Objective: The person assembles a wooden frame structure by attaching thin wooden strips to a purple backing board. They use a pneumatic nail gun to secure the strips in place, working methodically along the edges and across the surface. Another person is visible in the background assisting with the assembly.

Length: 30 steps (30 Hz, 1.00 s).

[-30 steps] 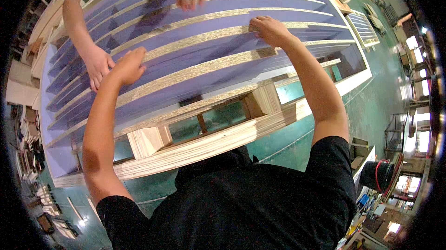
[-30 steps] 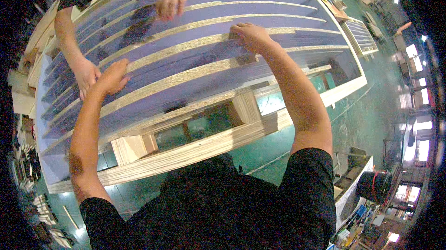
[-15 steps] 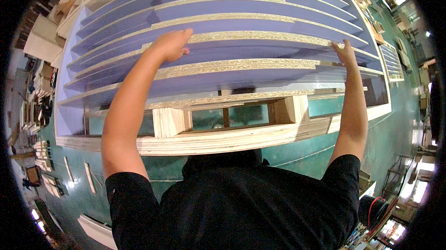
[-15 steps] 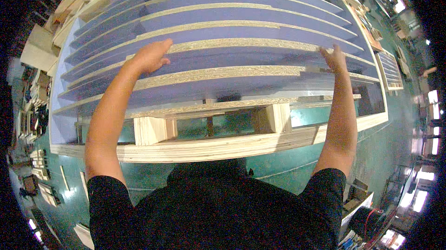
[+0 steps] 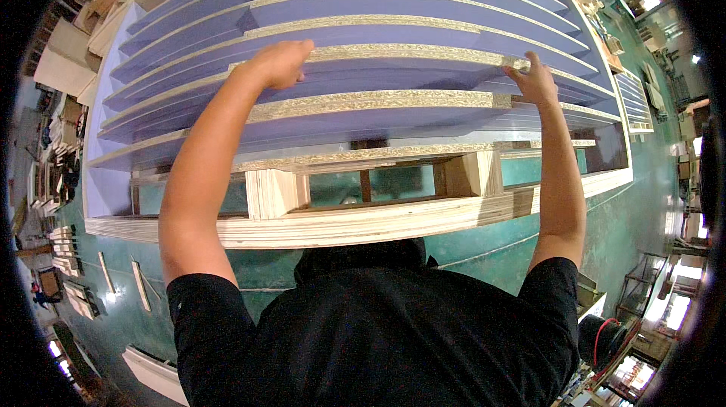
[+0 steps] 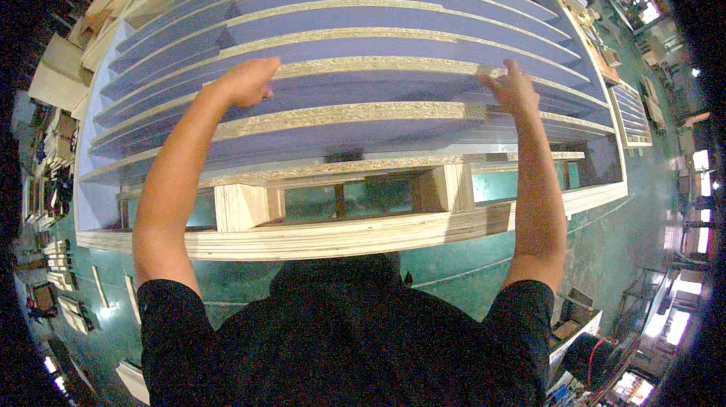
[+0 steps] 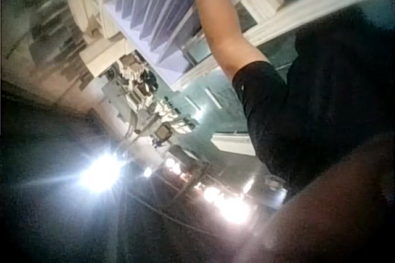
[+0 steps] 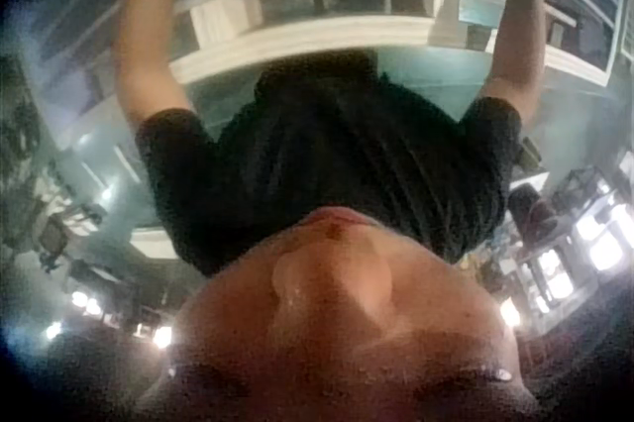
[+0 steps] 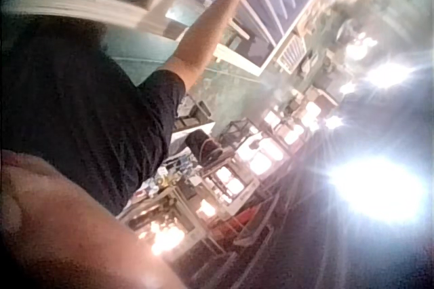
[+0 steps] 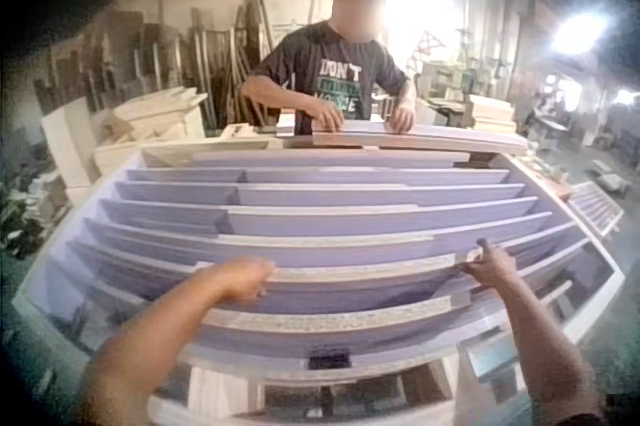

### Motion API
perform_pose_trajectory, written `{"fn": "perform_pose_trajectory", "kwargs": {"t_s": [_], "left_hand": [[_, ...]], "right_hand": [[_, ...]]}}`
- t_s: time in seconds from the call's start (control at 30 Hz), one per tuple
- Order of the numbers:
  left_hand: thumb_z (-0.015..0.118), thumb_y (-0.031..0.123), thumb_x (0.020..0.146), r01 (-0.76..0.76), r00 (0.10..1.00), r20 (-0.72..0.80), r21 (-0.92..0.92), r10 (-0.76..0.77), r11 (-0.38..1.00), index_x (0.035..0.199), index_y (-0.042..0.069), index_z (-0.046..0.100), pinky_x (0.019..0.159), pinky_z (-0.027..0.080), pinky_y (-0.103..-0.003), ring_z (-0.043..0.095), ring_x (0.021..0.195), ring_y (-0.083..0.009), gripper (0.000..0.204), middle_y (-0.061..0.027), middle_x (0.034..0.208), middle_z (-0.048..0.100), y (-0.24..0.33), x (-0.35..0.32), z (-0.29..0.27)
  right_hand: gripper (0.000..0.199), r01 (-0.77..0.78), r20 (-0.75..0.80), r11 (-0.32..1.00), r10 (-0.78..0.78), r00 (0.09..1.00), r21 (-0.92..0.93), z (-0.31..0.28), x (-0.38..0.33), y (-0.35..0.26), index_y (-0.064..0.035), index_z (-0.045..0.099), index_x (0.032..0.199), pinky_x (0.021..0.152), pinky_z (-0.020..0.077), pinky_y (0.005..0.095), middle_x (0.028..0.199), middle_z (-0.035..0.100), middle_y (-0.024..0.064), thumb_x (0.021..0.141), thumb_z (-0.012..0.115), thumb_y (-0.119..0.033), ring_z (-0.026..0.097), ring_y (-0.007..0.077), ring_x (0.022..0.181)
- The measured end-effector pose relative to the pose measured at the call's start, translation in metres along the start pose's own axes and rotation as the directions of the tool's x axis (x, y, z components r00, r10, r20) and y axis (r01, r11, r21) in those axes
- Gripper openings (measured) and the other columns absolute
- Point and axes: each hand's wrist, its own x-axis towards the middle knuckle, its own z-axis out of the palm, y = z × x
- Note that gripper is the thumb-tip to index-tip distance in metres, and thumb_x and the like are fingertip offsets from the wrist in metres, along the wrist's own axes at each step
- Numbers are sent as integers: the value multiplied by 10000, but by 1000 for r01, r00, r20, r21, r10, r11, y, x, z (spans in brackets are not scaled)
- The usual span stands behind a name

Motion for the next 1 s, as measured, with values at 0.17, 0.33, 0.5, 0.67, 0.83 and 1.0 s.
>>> {"fn": "perform_pose_trajectory", "kwargs": {"t_s": [0.17, 0.33, 0.5, 0.67, 0.83, 1.0], "left_hand": [[743, 72, 843, -22, 1000, -19, -55, 21, 998, 1165, -17, 518, 942, 494, -518, 581, 1171, -462, 403, -281, 1202, 625, -4, 4, 3], [760, 56, 817, -52, 993, -103, -10, 51, 999, 1225, -23, 511, 1003, 477, -498, 548, 1228, -456, 484, -284, 1271, 598, -4, -9, 4], [763, 41, 811, -67, 988, -136, 12, 68, 998, 1245, -24, 498, 1006, 469, -501, 536, 1229, -474, 513, -298, 1278, 589, -3, -6, 6], [765, 49, 819, 31, 1000, 3, -15, -31, 999, 1238, -19, 488, 993, 467, -502, 527, 1231, -485, 507, -311, 1266, 585, 10, -1, -7], [787, 82, 814, 54, 998, 20, 16, -54, 998, 1302, 1, 489, 1017, 464, -488, 527, 1252, -467, 578, -293, 1304, 580, 7, 1, -5], [844, 156, 769, 78, 995, -62, 33, -76, 996, 1396, 33, 504, 1063, 450, -467, 531, 1294, -418, 724, -237, 1385, 574, -34, -11, 11]], "right_hand": [[863, 48, -47, 998, -50, 998, -32, 9, -8, -21, -142, 464, 1468, 969, 503, 506, 1256, 651, 253, 827, 730, -654, 632, 389, 1187], [807, 149, -146, 985, -161, 976, -89, 11, -31, -62, -117, 500, 1400, 905, 511, 534, 1117, 713, 204, 822, 730, -630, 649, 403, 1117], [641, 207, -156, 977, -211, 965, -45, 24, -30, -62, -126, 527, 1361, 888, 499, 541, 1046, 703, 217, 863, 756, -457, 659, 413, 1066], [592, 191, -113, 978, -200, 973, -85, 18, -38, -70, -157, 547, 1378, 957, 460, 536, 1094, 689, 208, 889, 745, -425, 663, 404, 1069], [501, 159, -142, 946, -205, 968, -282, 2, -42, -76, -248, 664, 1248, 998, 420, 545, 1222, 626, 149, 833, 760, -511, 597, 335, 1198], [447, 307, -95, 903, -348, 933, -300, 12, -28, -69, -263, 671, 1233, 1013, 438, 582, 1259, 604, 72, 847, 754, -473, 529, 306, 1270]]}}
